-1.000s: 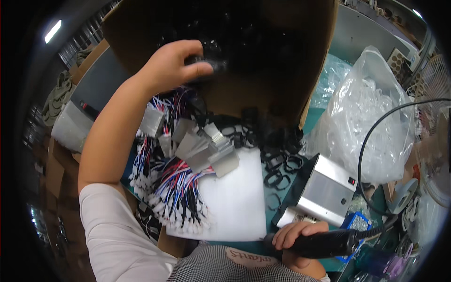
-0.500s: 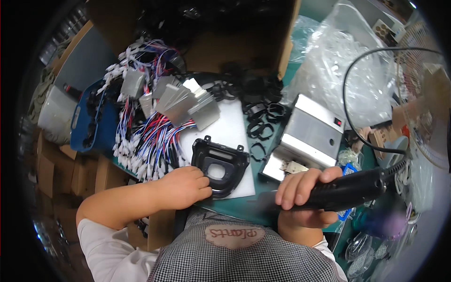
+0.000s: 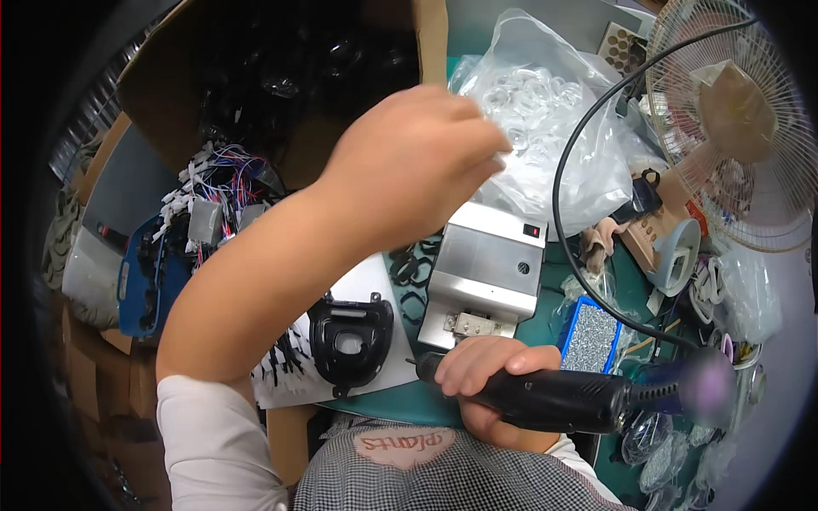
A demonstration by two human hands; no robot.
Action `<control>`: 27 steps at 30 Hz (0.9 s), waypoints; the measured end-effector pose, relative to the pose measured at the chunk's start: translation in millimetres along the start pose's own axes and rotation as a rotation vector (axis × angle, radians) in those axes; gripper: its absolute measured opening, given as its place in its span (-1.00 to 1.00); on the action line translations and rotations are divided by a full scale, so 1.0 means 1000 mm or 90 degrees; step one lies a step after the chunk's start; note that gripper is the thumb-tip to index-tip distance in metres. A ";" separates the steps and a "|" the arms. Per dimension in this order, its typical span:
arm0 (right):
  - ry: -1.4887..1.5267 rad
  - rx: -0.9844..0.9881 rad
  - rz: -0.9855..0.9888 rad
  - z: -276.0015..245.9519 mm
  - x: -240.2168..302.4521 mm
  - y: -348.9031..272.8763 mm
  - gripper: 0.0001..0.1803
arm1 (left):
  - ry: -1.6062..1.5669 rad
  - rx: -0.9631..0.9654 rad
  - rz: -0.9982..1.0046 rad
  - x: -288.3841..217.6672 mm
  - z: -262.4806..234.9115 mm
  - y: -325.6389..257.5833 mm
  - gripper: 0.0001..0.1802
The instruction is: The person assembles plastic housings and wiring harnesses using an electric screwdriver. The task involves securing plastic components and circuit boards within the housing.
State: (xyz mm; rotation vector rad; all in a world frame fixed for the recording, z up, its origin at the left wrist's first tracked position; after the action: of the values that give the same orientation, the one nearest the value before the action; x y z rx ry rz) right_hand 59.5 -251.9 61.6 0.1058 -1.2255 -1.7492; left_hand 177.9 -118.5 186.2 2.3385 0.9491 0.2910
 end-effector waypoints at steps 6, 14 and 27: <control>-0.001 -0.098 0.003 -0.003 -0.005 -0.008 -0.35 | 0.156 0.188 -0.110 0.031 0.089 0.071 -0.74; -0.004 -0.160 0.036 -0.004 -0.006 -0.006 -0.27 | 0.003 0.217 -0.283 0.040 0.098 0.075 -0.71; 0.024 -0.176 0.003 0.000 -0.018 -0.011 -0.27 | -0.856 0.089 -0.681 0.030 0.009 -0.103 -0.76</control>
State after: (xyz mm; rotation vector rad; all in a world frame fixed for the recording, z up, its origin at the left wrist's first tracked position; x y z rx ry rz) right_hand 61.9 -238.0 45.8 -0.0268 -0.9448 -1.8859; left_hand 145.1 -43.0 116.2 1.2325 1.2077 -1.5445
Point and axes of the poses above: each hand's wrist, its own y-axis towards the middle knuckle, its own z-axis out of the palm, x = y × z, the point moved 2 cm from there along y, towards the middle knuckle, and after that the axes turned 4 degrees about -z, right-handed, at the moved point
